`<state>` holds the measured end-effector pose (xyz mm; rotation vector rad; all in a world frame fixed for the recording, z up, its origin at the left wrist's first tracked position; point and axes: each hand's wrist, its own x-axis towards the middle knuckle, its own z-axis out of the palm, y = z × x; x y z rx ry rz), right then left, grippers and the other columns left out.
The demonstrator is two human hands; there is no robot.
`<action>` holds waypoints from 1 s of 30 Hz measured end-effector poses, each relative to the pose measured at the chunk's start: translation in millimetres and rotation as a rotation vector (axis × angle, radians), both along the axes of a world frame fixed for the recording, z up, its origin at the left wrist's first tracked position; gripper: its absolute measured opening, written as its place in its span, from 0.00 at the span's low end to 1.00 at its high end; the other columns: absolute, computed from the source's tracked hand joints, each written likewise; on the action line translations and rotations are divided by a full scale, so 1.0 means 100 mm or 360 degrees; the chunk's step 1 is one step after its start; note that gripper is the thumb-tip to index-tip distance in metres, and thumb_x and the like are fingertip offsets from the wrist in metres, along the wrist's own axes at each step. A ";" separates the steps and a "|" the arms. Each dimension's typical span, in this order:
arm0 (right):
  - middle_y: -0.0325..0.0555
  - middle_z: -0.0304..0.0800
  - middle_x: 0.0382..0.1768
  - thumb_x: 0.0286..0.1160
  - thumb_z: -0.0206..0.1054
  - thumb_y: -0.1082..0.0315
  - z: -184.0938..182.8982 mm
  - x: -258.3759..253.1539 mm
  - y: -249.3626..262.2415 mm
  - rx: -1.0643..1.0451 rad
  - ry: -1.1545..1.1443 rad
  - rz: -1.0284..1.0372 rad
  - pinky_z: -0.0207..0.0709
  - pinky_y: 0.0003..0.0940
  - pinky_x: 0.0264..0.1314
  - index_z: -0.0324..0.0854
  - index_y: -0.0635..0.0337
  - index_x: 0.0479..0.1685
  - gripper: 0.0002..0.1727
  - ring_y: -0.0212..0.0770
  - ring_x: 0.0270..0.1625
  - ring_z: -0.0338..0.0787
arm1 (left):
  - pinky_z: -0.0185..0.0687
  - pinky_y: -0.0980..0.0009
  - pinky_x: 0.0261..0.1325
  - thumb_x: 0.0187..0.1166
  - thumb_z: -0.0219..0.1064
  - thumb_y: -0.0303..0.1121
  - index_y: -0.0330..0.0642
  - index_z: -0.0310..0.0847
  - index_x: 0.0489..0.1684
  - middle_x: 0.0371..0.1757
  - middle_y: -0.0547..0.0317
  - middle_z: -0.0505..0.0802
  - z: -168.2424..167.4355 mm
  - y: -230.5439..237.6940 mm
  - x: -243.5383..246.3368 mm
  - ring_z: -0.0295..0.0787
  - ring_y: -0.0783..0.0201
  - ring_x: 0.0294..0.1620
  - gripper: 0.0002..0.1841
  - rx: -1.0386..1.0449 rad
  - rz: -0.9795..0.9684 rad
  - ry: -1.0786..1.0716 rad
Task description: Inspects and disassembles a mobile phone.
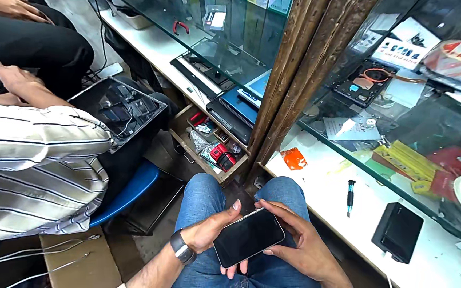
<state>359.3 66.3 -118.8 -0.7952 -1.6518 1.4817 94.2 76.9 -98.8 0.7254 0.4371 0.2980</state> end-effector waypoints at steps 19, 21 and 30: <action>0.60 0.80 0.72 0.59 0.86 0.60 -0.03 0.09 -0.04 0.0031 0.0572 -0.0179 0.80 0.55 0.74 0.74 0.56 0.74 0.40 0.60 0.74 0.82 | 0.95 0.56 0.33 0.91 0.52 0.53 0.42 0.77 0.72 0.57 0.33 0.91 0.13 -0.06 -0.05 0.96 0.43 0.43 0.26 0.0321 0.0184 -0.0110; 0.50 0.88 0.55 0.60 0.85 0.63 -0.05 0.09 -0.07 -0.0073 0.0835 -0.0422 0.85 0.51 0.67 0.80 0.50 0.56 0.24 0.52 0.62 0.89 | 0.95 0.55 0.32 0.90 0.52 0.55 0.44 0.76 0.73 0.57 0.32 0.91 0.08 -0.10 -0.10 0.96 0.42 0.44 0.27 0.0313 0.0224 -0.0141; 0.51 0.93 0.33 0.60 0.84 0.70 -0.13 0.03 -0.30 -0.0233 0.0812 -0.1062 0.91 0.38 0.50 0.87 0.62 0.32 0.10 0.42 0.38 0.95 | 0.96 0.53 0.35 0.91 0.52 0.53 0.44 0.75 0.74 0.60 0.31 0.90 -0.05 -0.19 -0.19 0.96 0.39 0.46 0.26 0.0203 0.0277 -0.0202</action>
